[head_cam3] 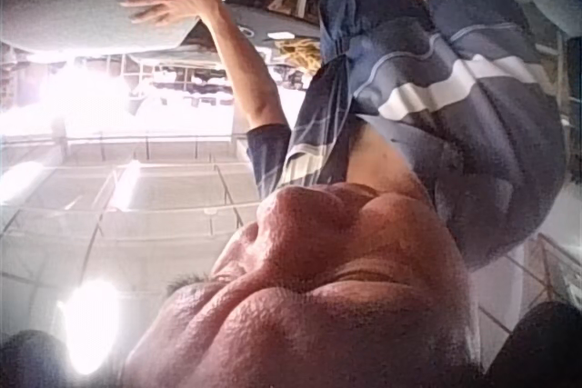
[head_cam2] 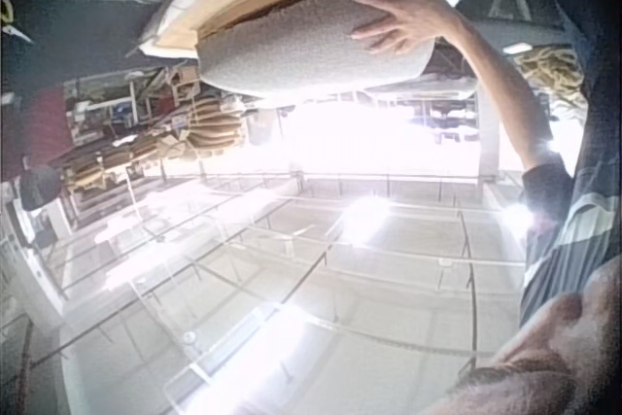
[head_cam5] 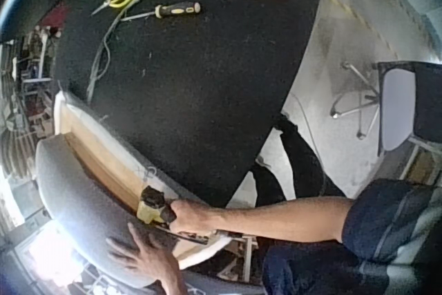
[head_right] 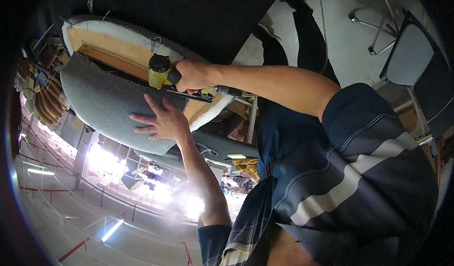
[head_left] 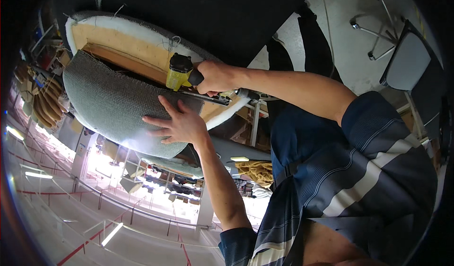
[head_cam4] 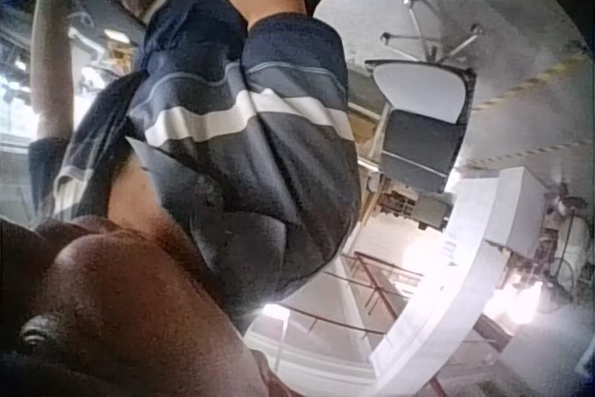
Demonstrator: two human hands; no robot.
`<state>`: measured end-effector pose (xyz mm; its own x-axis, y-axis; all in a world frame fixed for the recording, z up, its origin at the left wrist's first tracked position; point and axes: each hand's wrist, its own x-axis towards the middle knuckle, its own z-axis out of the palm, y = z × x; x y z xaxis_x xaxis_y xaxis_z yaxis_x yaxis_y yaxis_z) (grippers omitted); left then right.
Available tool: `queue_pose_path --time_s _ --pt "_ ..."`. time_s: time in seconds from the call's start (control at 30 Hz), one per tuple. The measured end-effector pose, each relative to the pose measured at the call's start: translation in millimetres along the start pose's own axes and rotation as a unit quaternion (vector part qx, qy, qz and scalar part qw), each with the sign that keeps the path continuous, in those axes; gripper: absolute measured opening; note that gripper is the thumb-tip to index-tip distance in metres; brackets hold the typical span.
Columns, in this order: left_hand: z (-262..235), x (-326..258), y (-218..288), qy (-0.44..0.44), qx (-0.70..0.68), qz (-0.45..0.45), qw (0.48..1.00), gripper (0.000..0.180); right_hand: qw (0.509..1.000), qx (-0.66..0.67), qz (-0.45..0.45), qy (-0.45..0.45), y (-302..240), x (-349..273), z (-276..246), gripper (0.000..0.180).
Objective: The person attaches fabric to a cushion frame using a staple gun, tucks the fabric edge into the frame with a screwdriver, staples the fabric again, and smooths the cushion by hand.
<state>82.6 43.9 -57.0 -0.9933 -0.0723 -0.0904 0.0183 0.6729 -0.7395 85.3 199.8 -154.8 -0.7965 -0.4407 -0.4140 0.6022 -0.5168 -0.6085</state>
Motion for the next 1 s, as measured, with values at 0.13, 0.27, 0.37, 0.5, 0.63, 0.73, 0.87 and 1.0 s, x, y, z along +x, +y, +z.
queue_pose_path --time_s 0.13,0.27,0.37,0.5,0.63,0.73,0.87,1.0 --pt "-2 -1 2 -0.004 -0.003 0.000 1.000 0.055 1.000 -0.023 -0.008 -0.005 5 8 3 0.013" --pt "-7 0 4 -0.004 -0.002 0.000 1.000 0.057 0.997 -0.070 0.015 -0.004 3 10 7 0.014" --pt "-6 0 2 -0.001 -0.008 -0.010 1.000 0.054 0.998 -0.065 0.024 -0.007 0 10 9 0.016" --pt "-7 -1 -9 -0.009 -0.019 -0.006 1.000 0.056 0.997 -0.074 0.010 0.000 12 14 10 0.016" --pt "-6 15 -30 0.001 -0.262 -0.100 0.960 0.063 0.998 -0.065 0.010 0.002 7 14 11 0.015" --pt "2 14 -12 0.025 -0.042 -0.061 0.997 0.065 0.994 -0.108 -0.007 -0.005 10 13 10 0.015" --pt "8 16 -10 0.028 0.006 -0.047 0.999 0.074 0.999 -0.008 0.013 0.028 2 6 4 0.016" --pt "1 17 -1 0.023 0.012 -0.038 0.999 0.075 0.999 0.006 0.030 0.023 7 14 -2 0.015"
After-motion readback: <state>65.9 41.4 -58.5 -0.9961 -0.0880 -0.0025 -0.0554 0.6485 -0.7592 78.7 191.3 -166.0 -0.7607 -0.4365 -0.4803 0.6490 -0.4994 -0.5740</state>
